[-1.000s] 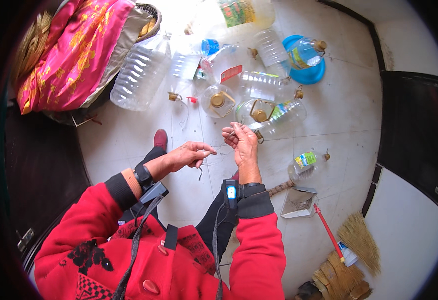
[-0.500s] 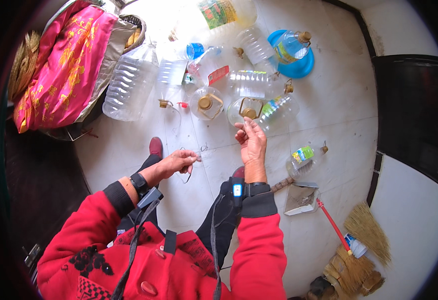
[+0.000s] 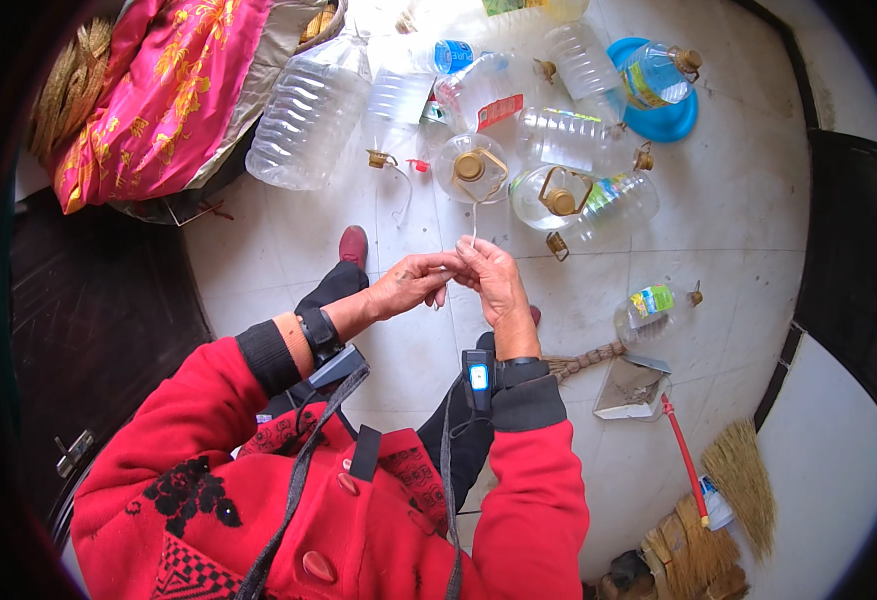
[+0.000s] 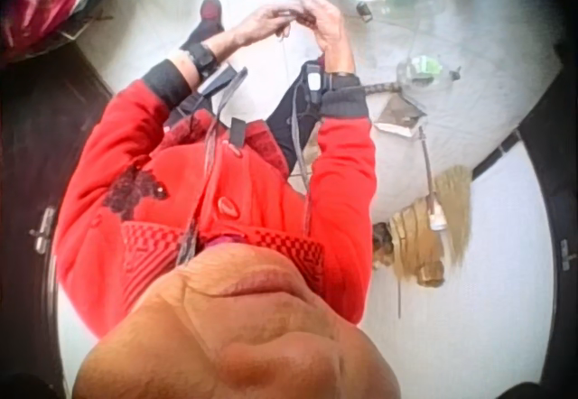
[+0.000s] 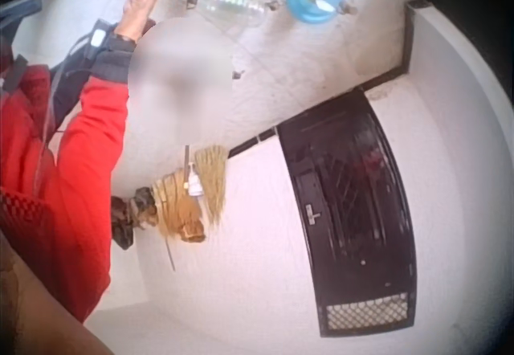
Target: The person assembles multiple plastic bottle lanterns by threading a wire through the caps and handles of several bottles. They pick up bottles, pass the wire through the cap openings, and connect them into a chain. The assembled bottles are placed on the floor.
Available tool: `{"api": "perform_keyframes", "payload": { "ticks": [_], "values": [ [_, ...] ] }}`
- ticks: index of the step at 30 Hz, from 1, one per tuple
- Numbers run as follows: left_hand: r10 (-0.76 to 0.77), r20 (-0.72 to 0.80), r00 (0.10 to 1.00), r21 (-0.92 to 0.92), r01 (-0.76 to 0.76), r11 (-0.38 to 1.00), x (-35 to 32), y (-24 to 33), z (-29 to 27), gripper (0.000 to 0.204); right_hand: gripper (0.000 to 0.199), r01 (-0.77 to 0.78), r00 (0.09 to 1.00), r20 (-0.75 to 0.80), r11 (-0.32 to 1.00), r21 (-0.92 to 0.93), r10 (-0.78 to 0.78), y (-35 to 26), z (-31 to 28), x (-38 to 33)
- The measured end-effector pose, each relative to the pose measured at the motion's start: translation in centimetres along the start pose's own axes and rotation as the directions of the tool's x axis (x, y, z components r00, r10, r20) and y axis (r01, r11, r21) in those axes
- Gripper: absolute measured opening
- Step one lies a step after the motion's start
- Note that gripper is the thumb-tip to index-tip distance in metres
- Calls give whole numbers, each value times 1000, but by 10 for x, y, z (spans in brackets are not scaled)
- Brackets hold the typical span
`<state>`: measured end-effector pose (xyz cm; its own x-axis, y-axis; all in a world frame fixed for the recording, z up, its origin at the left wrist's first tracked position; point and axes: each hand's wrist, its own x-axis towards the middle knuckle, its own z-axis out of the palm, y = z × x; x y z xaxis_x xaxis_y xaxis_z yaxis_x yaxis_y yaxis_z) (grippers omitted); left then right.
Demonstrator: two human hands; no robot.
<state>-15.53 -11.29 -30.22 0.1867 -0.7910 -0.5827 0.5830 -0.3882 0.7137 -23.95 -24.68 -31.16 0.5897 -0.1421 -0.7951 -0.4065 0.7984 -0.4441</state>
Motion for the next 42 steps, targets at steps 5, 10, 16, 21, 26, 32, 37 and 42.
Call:
{"api": "perform_keyframes", "payload": {
  "ticks": [5, 10, 16, 21, 26, 32, 37, 42],
  "values": [
    [-158, 44, 986, 178, 148, 973, -4, -1, 0, 22, 19, 157, 983, -113, 979, 132, -142, -9, -7, 10],
    [-212, 82, 974, 100, 203, 974, -3, -5, -2, 23, 23, 220, 958, -216, 966, 133, -189, -18, -21, 13],
    [-214, 91, 973, 139, 200, 970, 2, -6, -10, 24, 27, 296, 931, -260, 946, 134, -255, -19, -24, 12],
    [-219, 87, 972, 131, 207, 970, 3, -5, -15, 21, 26, 326, 931, -227, 931, 166, -286, -22, -27, 9],
    [-298, 97, 950, 135, 284, 949, 4, -10, -19, 19, 25, 316, 941, -177, 938, 143, -290, -25, -31, 2],
    [-228, 13, 973, 203, 221, 954, 10, -15, -19, 19, 22, 258, 956, -131, 965, -55, -263, -25, -28, -1],
    [31, -151, 988, 139, -10, 990, 22, 4, -11, 25, 21, 191, 972, -21, 832, -521, -236, -20, -22, -3],
    [83, -130, 988, 44, -78, 996, 35, 19, -6, 23, 24, 245, 968, 155, 636, -732, -195, -7, -15, 0]
  ]
}}
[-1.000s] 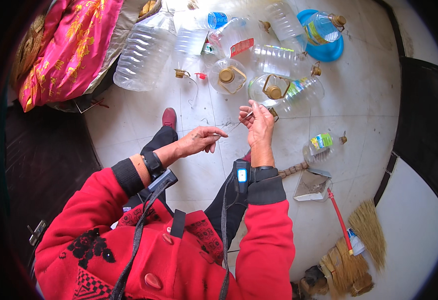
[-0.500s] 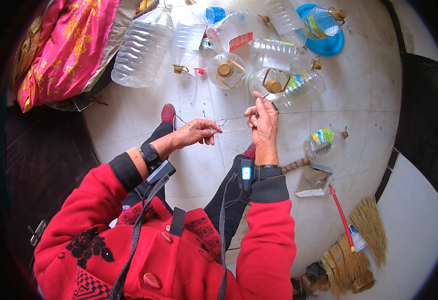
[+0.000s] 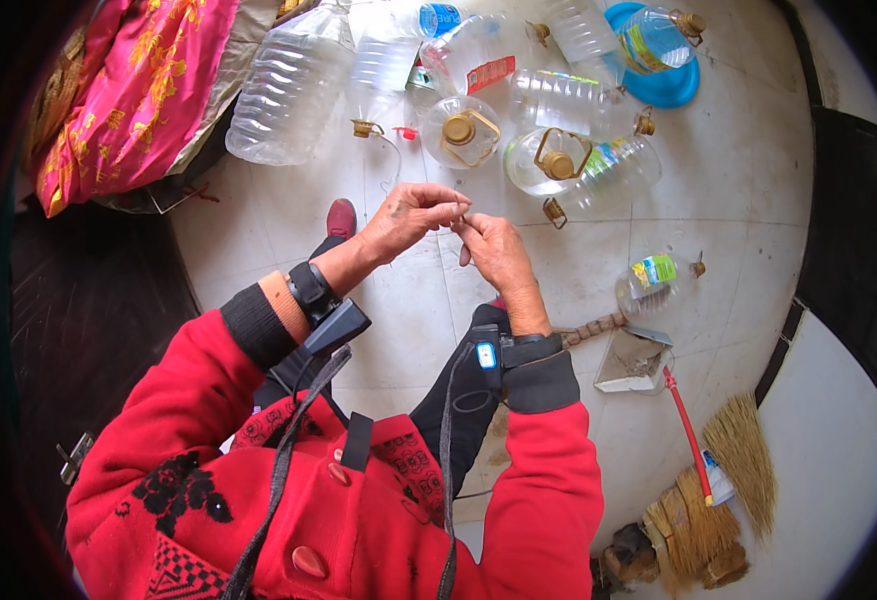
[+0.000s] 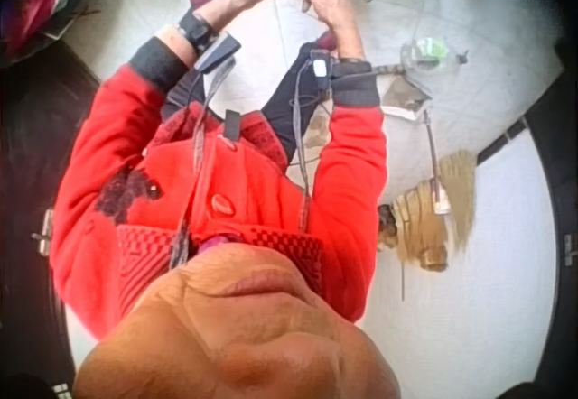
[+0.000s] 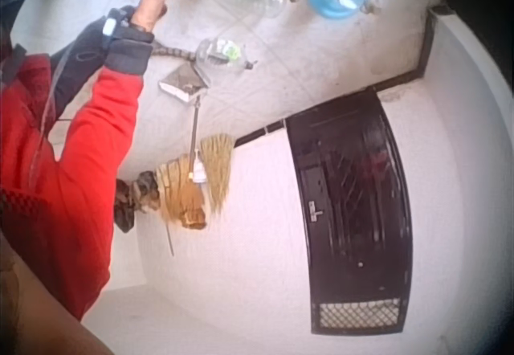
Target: The person assembles multiple plastic bottle lanterns by threading a wire through the caps and handles of several bottles. They pick up bottles, pass the wire through the cap openings, and connect them into a chain. The assembled bottles are placed on the floor.
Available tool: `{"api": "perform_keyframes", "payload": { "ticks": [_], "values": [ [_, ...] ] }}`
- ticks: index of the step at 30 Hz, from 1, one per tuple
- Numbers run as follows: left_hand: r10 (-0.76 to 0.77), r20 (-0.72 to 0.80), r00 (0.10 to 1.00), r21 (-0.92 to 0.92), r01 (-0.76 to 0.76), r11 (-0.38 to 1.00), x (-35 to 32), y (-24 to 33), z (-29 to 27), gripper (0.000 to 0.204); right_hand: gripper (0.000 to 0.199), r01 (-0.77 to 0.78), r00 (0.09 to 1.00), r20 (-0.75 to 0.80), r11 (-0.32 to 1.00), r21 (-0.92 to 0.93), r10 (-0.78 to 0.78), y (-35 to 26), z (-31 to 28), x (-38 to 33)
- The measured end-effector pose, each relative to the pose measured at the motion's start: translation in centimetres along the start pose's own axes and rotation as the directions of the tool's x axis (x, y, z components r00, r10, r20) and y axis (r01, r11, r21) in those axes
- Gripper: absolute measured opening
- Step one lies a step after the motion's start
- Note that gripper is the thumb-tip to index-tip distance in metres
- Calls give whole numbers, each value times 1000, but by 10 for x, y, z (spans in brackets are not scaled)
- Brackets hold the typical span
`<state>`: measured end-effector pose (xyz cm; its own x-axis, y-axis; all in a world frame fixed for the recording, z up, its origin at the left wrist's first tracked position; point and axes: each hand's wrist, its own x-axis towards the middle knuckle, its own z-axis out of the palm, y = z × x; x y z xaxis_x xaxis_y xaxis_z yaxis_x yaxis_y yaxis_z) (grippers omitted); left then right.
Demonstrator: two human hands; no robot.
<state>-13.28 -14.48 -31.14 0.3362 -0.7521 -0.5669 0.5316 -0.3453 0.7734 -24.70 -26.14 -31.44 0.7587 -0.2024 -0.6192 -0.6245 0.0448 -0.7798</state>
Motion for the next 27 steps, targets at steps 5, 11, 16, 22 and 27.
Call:
{"api": "perform_keyframes", "payload": {
  "ticks": [5, 11, 16, 22, 27],
  "values": [
    [-87, -50, 995, -57, 84, 995, 4, -4, -6, 19, 22, -3, 1000, 7, 998, 66, 2, 1, -2, 2],
    [-302, -48, 952, -444, 251, 860, 20, -13, -9, 21, 16, -49, 990, -106, 921, 387, 97, 1, -21, 10],
    [-291, -31, 956, -344, 263, 901, 35, -22, -13, 21, 14, -48, 999, -7, 962, 268, 51, 17, -25, 24],
    [-228, -64, 972, -265, 204, 942, 64, -30, -16, 22, 12, -24, 990, -133, 977, 210, 53, 45, -33, 51],
    [-227, -160, 961, -243, 184, 952, 77, -33, -26, 25, 13, -38, 968, -226, 959, 280, 105, 77, -48, 52]
  ]
}}
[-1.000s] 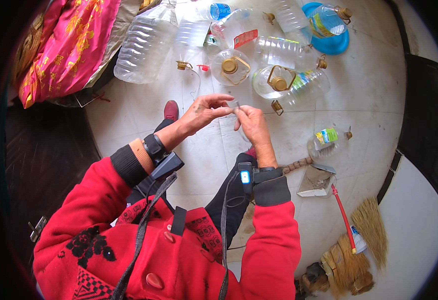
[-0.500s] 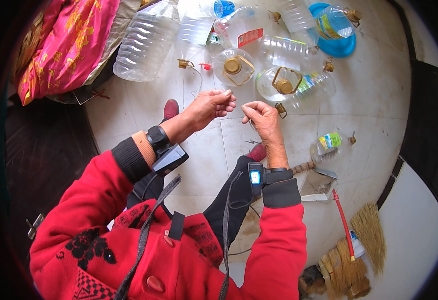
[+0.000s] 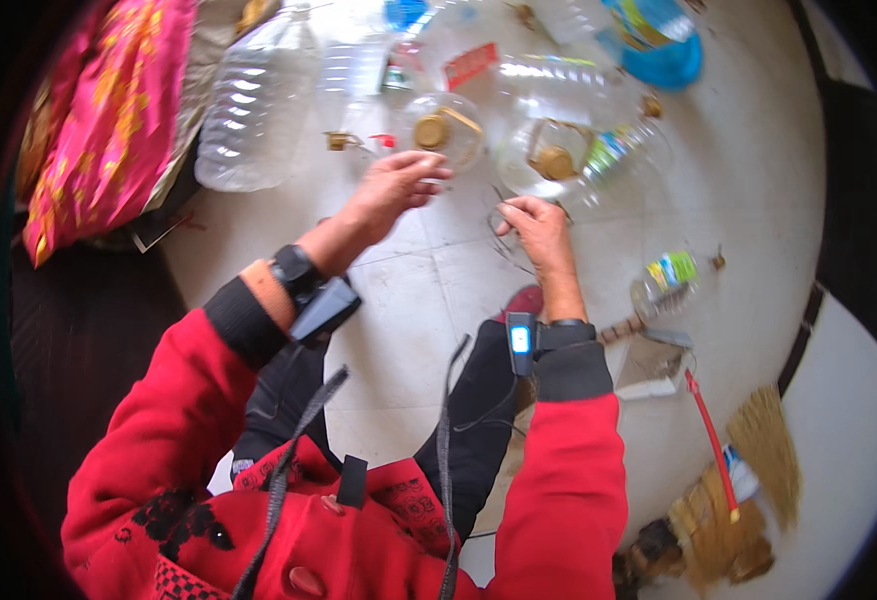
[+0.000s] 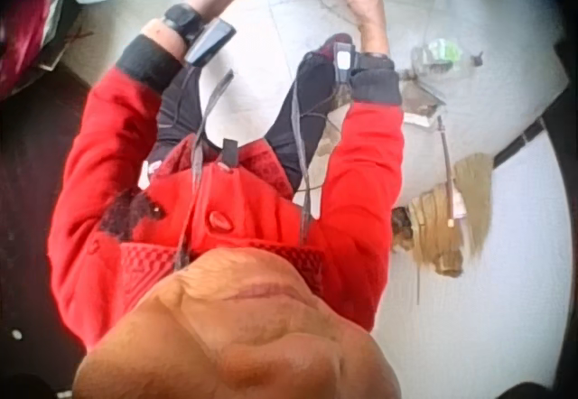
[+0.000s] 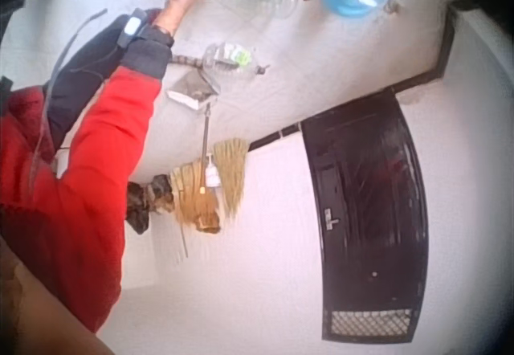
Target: The person assembles multiple plastic bottle lanterns by threading a wire through the caps and handles of several bottles. They pick up bottles, pass the wire through the cap openings, and connect them into a chain. The assembled bottles are placed on the floor.
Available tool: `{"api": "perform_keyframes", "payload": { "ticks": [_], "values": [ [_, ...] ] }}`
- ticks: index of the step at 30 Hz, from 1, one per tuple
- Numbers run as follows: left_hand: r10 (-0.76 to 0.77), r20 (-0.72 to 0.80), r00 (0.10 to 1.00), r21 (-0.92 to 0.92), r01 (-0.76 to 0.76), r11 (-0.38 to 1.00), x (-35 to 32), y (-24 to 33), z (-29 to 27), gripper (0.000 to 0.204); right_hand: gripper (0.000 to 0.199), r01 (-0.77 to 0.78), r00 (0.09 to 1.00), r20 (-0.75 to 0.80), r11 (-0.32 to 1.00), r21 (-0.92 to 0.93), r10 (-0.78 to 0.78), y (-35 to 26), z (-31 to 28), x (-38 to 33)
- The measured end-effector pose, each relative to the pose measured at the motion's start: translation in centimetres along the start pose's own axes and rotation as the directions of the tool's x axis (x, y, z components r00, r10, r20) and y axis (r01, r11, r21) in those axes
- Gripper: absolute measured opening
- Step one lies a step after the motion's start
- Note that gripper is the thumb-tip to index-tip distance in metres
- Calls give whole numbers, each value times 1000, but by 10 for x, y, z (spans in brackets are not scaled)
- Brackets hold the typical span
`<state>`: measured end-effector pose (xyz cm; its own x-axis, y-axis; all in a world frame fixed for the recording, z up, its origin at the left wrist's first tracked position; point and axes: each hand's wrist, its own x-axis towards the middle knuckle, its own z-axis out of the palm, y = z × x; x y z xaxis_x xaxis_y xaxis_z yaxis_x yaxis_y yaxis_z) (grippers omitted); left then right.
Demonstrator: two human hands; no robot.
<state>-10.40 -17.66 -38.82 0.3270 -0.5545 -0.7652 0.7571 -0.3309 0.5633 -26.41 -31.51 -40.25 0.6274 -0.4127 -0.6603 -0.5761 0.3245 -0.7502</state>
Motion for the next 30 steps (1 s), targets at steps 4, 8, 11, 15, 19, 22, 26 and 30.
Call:
{"api": "perform_keyframes", "payload": {
  "ticks": [4, 8, 11, 15, 19, 22, 26, 30],
  "values": [
    [-20, 39, 999, -16, 21, 1000, -3, -6, 3, 22, 13, -94, 992, -84, 995, 26, 96, 20, -37, -23],
    [-99, 130, 986, 143, 81, 986, -12, -19, 33, 22, 14, -212, 959, -169, 973, 90, 225, 19, -57, -42],
    [-124, 233, 965, 238, 67, 969, -16, -41, 67, 30, 12, -69, 998, 9, 991, 114, 68, 19, -44, -44],
    [-61, 164, 985, 276, 13, 961, -10, -58, 88, 26, 13, -72, 985, 166, 991, 109, 54, 20, -39, -43],
    [-55, 155, 986, 303, 6, 953, 0, -72, 95, 24, 15, -24, 974, 228, 998, 56, 11, 35, -62, -36],
    [-69, 138, 988, 230, 36, 972, 8, -85, 99, 23, 17, -28, 986, 167, 978, 208, -7, 69, -99, -18],
    [-101, 108, 989, 185, 80, 979, 20, -97, 95, 24, 22, 87, 943, -315, 993, -76, -106, 152, -202, 14],
    [-150, 91, 984, 139, 137, 981, 30, -114, 86, 23, 45, -392, 698, -716, 850, -353, 25, 254, -314, 12]
  ]
}}
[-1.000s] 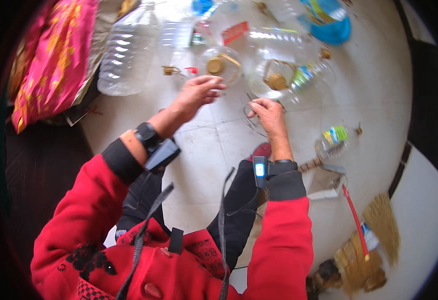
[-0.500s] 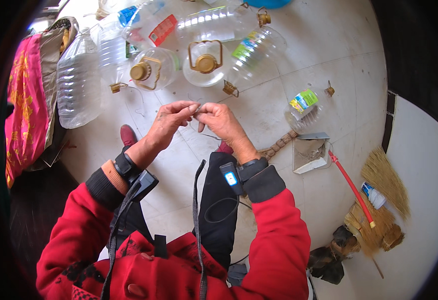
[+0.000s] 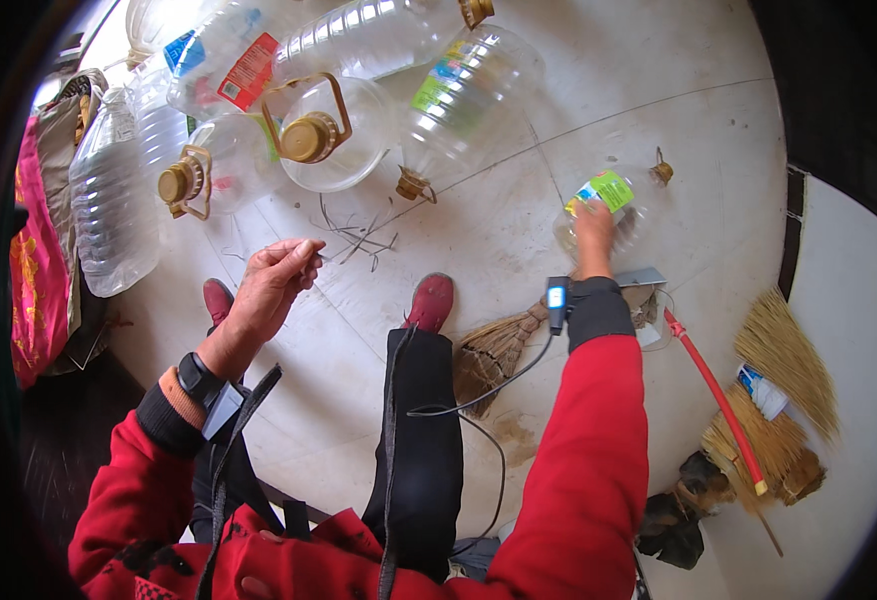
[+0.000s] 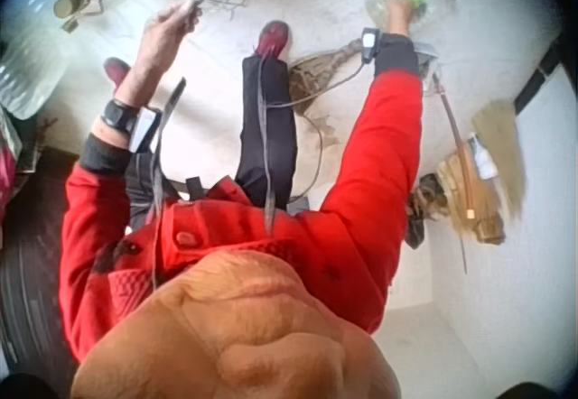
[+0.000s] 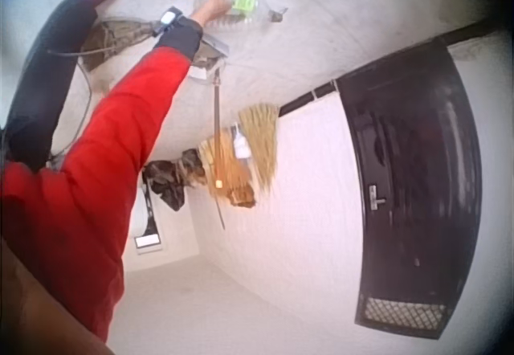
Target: The person assembles multiple plastic bottle lanterns by threading a wire through the caps and handles of several bottles. They pick up bottles, pass the wire through the cap openings, and connect them into a chain. The assembled bottles are placed on the floor.
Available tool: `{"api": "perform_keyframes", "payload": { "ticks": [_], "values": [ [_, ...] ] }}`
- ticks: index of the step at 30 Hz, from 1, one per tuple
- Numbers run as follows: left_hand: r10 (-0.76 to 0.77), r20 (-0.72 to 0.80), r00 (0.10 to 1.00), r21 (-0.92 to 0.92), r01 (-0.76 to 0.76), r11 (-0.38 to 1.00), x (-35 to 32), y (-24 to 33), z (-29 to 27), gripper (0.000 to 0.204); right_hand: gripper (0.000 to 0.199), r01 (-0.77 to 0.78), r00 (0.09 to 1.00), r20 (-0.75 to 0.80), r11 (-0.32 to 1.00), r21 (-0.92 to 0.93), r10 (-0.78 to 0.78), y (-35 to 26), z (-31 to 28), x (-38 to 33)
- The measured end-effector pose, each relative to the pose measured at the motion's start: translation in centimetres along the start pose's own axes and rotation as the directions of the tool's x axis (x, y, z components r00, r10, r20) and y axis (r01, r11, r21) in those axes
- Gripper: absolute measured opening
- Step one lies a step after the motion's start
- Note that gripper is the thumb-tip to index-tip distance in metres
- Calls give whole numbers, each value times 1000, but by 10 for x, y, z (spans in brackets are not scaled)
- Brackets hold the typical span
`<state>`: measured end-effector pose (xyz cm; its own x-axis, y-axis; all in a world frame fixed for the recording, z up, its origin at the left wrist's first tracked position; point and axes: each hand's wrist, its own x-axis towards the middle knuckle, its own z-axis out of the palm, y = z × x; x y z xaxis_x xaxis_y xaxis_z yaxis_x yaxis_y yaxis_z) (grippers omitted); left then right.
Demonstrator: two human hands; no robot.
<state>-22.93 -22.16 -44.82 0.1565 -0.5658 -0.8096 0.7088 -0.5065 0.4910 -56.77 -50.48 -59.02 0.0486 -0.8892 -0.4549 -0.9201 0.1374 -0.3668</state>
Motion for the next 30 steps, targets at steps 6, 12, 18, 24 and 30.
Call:
{"api": "perform_keyframes", "payload": {
  "ticks": [6, 12, 18, 24, 30],
  "values": [
    [-60, -16, 998, -9, 60, 998, 10, -26, -10, 22, 59, -178, 977, -161, 954, -240, 141, 118, 10, 24],
    [-69, -31, 997, 8, 69, 998, 9, -31, -20, 22, 55, -169, 981, 44, 950, -264, 187, 77, 20, 2],
    [-67, -38, 997, 0, 67, 998, 4, -28, -24, 22, 43, -259, 900, 420, 917, 305, 115, 11, 16, -22],
    [-72, -52, 996, 9, 72, 997, 5, -32, -37, 21, 47, -235, 921, -351, 961, -148, 172, 73, 6, 4],
    [-93, -64, 994, 6, 94, 996, 8, -47, -42, 21, 54, -148, 988, 21, 984, -100, 151, 66, 44, -4]
  ]
}}
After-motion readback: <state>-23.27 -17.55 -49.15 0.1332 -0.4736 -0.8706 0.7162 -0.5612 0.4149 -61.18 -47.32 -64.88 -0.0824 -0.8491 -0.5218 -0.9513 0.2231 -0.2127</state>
